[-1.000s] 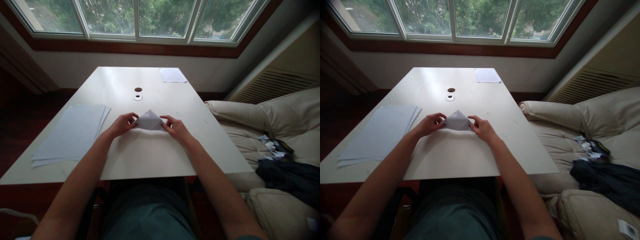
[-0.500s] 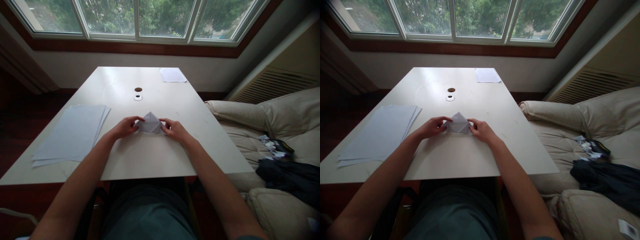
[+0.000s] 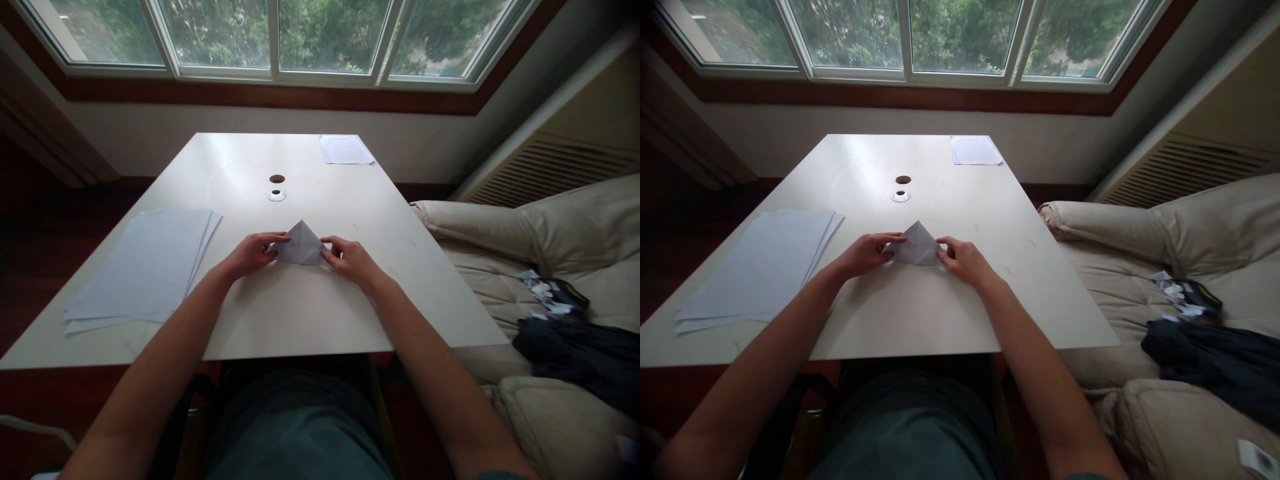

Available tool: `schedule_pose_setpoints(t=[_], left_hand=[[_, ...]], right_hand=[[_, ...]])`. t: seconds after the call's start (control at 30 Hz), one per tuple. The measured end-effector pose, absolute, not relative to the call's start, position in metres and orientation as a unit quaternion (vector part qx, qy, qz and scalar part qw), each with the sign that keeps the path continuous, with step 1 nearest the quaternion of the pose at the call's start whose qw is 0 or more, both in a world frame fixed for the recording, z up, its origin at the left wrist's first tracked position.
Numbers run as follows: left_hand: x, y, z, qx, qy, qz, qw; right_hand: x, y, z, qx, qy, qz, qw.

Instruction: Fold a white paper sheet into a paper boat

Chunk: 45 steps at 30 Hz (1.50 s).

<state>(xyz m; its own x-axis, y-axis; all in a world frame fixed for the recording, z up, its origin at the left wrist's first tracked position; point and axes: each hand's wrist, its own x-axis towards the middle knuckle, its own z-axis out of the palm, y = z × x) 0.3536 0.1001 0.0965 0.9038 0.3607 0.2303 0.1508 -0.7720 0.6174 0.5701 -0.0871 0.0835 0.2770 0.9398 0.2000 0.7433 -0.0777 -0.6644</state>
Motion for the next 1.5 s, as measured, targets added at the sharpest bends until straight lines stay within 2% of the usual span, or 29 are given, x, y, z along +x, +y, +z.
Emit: schedule_pose_setpoints(t=[0.43, 0.93, 1.07, 1.27, 1.5], left_hand=[[0.355, 0.089, 0.106, 0.917, 0.137, 0.164, 0.336], [0.353, 0.088, 0.112, 0.912, 0.148, 0.144, 0.354], [0.351, 0.089, 0.110, 0.893, 0.179, 0.123, 0.394], [0.351, 0.096, 0.099, 0.856, 0.213, 0.168, 0.439], [0.348, 0.107, 0.097, 0.836, 0.233, 0.132, 0.479]], right_hand=[[0.558, -0.084, 0.087, -0.755, -0.540, 0.099, 0.359], [0.564, -0.085, 0.093, -0.751, -0.517, 0.134, 0.389], [0.565, -0.087, 0.093, -0.753, -0.513, 0.140, 0.388], [0.570, -0.088, 0.089, -0.746, -0.536, 0.169, 0.358], [0.573, -0.086, 0.085, -0.755, -0.501, 0.155, 0.394]])
